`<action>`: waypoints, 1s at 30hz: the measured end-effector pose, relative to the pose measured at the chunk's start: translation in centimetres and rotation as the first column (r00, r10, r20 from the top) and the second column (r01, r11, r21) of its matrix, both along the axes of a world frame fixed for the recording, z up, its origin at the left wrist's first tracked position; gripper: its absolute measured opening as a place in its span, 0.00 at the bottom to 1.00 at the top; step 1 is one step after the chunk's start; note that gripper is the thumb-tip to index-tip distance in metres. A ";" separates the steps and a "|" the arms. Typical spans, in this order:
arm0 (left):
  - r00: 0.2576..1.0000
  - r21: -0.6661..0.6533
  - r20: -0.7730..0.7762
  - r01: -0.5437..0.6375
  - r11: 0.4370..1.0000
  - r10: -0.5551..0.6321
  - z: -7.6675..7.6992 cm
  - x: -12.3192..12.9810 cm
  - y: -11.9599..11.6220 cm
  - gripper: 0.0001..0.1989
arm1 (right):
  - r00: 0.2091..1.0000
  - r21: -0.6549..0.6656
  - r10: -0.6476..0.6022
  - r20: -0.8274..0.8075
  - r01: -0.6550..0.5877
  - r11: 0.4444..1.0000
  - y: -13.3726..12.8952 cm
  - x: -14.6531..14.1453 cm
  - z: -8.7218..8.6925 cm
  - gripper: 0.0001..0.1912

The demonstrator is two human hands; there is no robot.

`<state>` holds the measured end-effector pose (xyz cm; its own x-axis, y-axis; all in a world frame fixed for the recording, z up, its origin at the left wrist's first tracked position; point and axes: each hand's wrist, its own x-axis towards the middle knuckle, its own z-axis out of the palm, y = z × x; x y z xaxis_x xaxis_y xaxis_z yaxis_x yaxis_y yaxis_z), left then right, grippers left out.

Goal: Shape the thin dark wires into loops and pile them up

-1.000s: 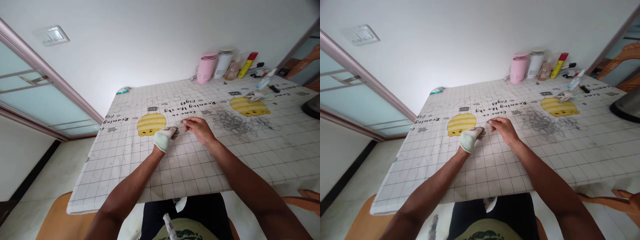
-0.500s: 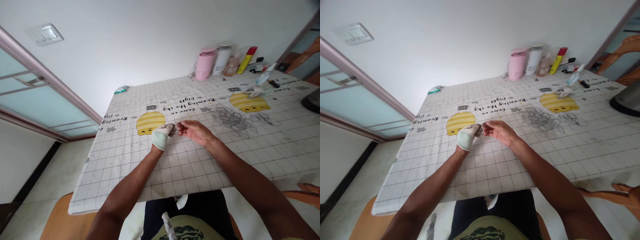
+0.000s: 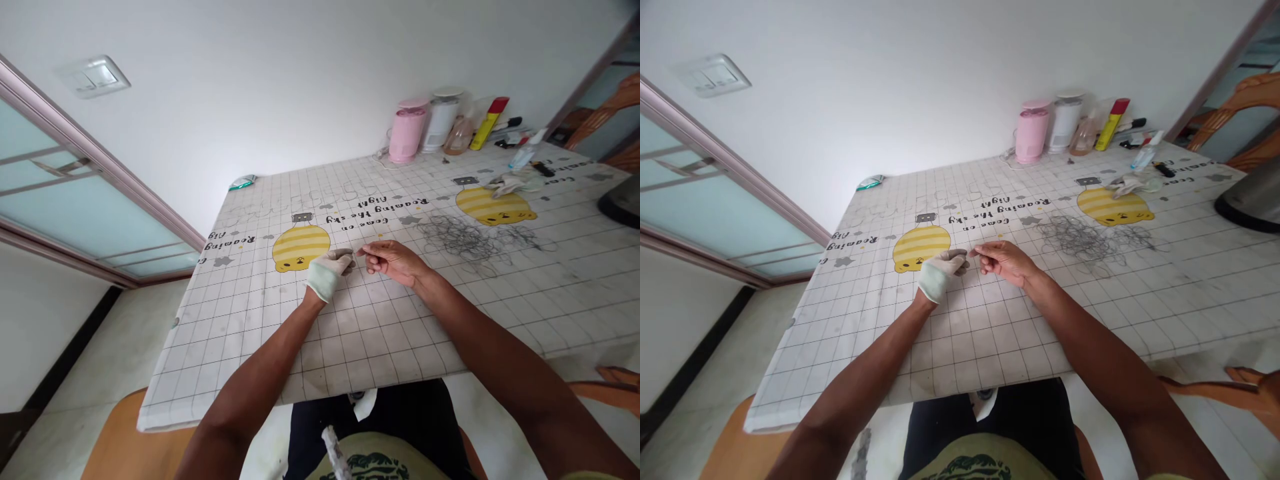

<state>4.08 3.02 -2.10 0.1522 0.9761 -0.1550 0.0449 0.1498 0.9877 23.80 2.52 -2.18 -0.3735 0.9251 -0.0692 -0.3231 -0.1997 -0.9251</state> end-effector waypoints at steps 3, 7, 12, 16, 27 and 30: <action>0.995 0.045 -0.099 -0.002 0.999 0.006 0.4 0.2 -0.2 0.13 | 0.999 -0.007 0.025 0.025 -0.025 1.000 -0.1 -0.3 0.1 0.18; 0.971 0.122 -0.230 -0.029 0.992 0.057 1.1 0.0 -0.8 0.12 | 0.998 0.016 -0.002 0.064 0.001 1.000 -0.4 -0.4 0.4 0.22; 0.946 0.158 -0.266 -0.145 0.977 0.183 1.6 -0.2 -1.1 0.12 | 0.899 0.315 -0.287 0.332 0.181 0.931 -1.2 -0.9 0.8 0.20; 0.954 0.145 -0.233 -0.158 0.977 0.189 1.7 -0.3 -1.0 0.13 | 0.662 0.721 -0.615 0.429 0.159 0.675 -1.6 -1.9 0.1 0.12; 0.944 0.144 -0.282 -0.135 0.980 0.172 1.9 0.0 -1.3 0.12 | 0.587 0.817 -0.664 0.464 0.007 0.577 -1.9 -1.3 0.5 0.12; 0.935 0.157 -0.300 -0.149 0.976 0.191 1.7 0.0 -1.3 0.12 | 0.554 0.818 -0.680 0.480 -0.003 0.575 -2.4 -2.0 0.7 0.21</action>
